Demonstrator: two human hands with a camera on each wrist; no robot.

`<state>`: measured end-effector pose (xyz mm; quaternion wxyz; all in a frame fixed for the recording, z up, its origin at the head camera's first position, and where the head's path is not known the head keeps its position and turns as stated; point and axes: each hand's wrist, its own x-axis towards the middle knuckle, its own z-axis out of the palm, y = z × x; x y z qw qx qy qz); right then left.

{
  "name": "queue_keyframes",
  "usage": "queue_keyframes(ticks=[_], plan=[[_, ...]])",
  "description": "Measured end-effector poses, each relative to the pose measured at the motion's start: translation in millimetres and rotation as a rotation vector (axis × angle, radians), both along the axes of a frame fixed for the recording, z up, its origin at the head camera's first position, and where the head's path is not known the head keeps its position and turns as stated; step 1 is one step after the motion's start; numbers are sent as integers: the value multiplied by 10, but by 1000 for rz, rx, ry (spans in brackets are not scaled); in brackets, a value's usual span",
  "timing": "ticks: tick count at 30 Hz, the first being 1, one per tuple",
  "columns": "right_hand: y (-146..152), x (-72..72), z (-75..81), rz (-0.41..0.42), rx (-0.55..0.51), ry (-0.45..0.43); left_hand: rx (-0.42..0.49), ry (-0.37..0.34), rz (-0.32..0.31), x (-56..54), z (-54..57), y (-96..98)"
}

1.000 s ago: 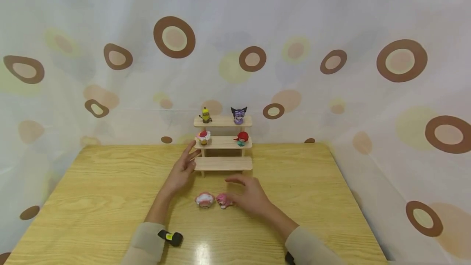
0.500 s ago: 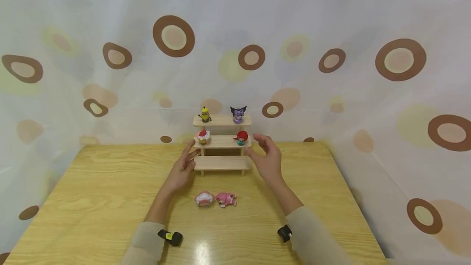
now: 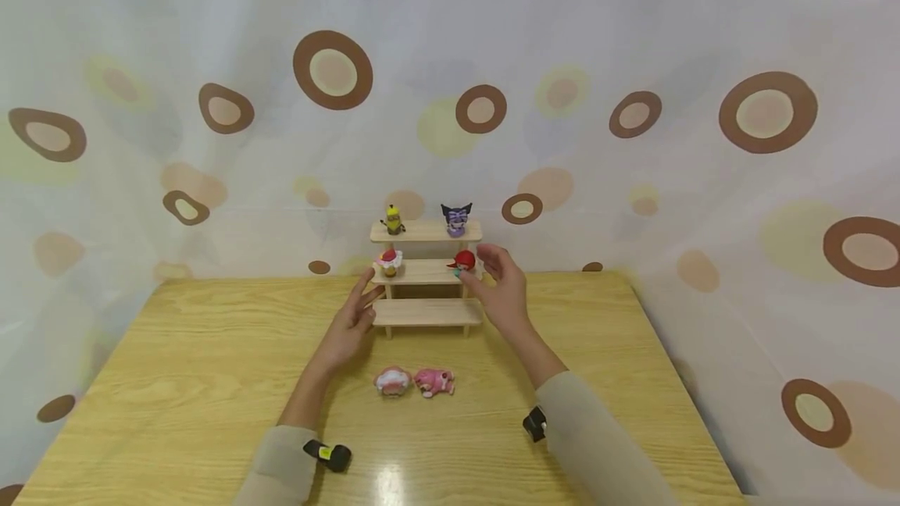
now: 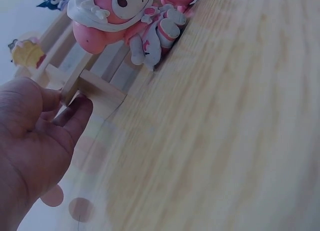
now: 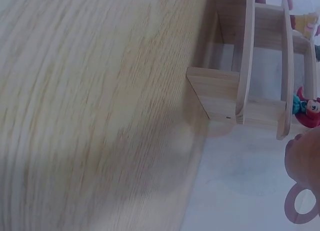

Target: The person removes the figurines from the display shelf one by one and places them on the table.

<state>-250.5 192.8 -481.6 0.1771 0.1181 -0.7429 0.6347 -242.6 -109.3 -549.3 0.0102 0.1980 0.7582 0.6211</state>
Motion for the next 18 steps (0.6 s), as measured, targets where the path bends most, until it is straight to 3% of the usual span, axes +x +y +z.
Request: queue_keyframes(ticks=[10, 18], plan=[[-58, -94, -13, -10, 57, -18, -7, -1, -14, -3, 7, 5], [-144, 26, 227, -10, 99, -5, -30, -13, -6, -4, 5, -3]])
